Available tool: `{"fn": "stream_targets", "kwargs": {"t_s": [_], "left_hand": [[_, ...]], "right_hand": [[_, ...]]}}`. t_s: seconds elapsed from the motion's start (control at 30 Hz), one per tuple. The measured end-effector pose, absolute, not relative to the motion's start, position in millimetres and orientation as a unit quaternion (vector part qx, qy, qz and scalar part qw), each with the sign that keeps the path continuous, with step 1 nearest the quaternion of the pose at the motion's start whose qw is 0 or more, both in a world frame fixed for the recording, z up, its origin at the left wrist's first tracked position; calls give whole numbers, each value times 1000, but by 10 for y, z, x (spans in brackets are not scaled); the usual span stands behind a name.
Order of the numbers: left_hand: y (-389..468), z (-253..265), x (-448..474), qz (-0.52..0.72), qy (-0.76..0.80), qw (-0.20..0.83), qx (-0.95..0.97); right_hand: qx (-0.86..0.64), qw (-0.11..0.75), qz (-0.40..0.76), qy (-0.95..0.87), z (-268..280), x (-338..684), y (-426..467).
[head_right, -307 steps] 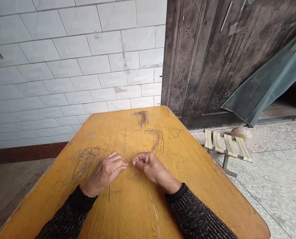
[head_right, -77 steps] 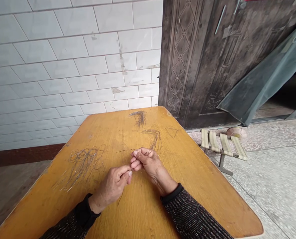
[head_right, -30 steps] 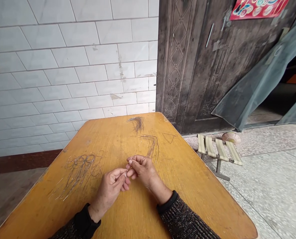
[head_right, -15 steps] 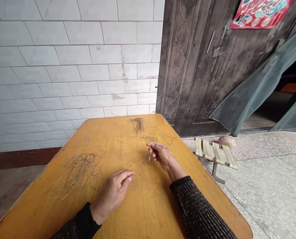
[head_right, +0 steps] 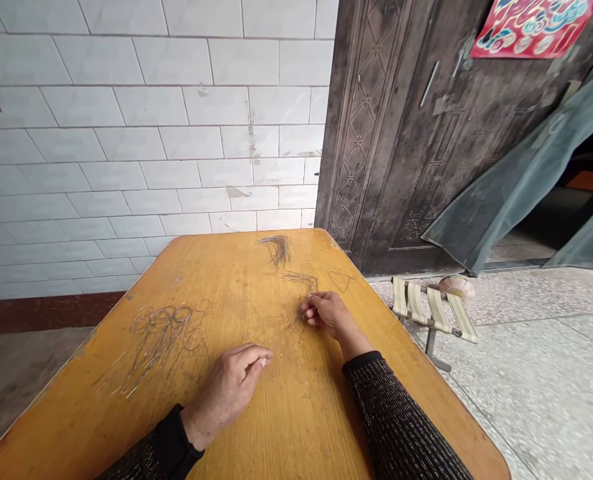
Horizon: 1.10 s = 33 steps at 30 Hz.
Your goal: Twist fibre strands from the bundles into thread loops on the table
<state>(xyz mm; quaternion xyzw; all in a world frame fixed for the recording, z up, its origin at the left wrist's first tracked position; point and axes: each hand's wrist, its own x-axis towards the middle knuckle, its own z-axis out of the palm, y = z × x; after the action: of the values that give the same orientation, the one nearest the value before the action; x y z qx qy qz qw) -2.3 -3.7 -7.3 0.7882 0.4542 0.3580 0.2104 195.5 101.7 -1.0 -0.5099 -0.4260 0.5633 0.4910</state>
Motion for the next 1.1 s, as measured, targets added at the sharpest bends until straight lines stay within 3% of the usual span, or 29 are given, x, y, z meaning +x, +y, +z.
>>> {"fn": "stream_targets", "kwargs": {"t_s": [0.37, 0.53, 0.73, 0.97, 1.1], "left_hand": [[-61, -18, -48, 350, 435, 175, 811], [130, 200, -335, 466, 496, 117, 724], [404, 301, -715, 597, 567, 124, 554], [491, 163, -750, 572, 582, 131, 563], [506, 130, -749, 552, 591, 129, 573]], "right_hand": [[-593, 460, 384, -538, 86, 2007, 928], [-552, 489, 274, -617, 74, 1841, 781], [-411, 346, 244, -807, -60, 1184, 333], [-285, 181, 175, -925, 6, 859, 4], [-331, 128, 108, -929, 30, 913, 15]]}}
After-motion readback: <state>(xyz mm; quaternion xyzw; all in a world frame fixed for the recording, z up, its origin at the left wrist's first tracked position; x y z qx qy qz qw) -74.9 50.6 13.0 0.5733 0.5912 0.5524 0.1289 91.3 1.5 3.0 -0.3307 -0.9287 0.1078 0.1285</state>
